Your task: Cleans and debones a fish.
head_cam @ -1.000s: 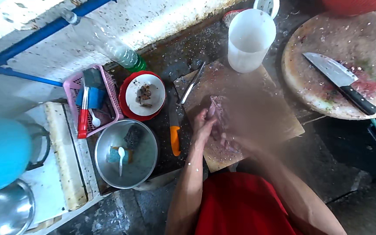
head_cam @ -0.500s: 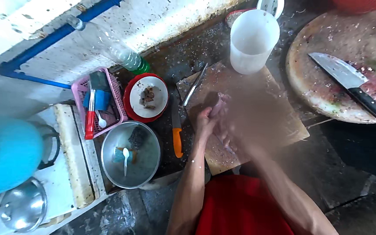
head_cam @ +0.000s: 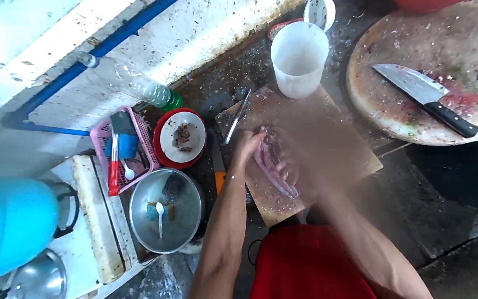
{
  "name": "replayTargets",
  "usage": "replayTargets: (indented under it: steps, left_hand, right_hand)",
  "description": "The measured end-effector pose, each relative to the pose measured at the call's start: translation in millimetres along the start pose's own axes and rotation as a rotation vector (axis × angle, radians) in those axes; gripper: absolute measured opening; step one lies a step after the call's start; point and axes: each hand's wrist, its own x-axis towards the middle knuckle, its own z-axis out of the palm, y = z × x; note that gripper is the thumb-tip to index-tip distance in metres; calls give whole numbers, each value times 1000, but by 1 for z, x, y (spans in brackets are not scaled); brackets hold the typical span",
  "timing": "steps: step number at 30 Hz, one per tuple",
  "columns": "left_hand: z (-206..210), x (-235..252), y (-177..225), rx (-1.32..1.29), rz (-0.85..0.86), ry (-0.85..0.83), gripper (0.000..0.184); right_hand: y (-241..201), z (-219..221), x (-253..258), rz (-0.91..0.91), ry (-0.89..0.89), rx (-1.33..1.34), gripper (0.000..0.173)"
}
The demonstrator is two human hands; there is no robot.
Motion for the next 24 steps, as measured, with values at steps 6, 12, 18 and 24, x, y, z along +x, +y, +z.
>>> replayTargets:
  steps: [6, 12, 18, 24]
  left_hand:
    - [-7, -23, 13, -25, -21, 9, 43]
    - [-6, -39, 15, 19, 108, 45, 42]
    - [-14, -60, 5, -12, 244, 1, 39]
    - [-5, -68, 12, -161, 98, -3, 34]
  right_hand:
    - [12, 18, -1, 165, -52, 334, 66]
    - [16, 23, -1, 152, -32, 365, 60]
    - [5, 20, -19, 46, -87, -426, 33]
    - [10, 8, -41, -283, -70, -1497, 55]
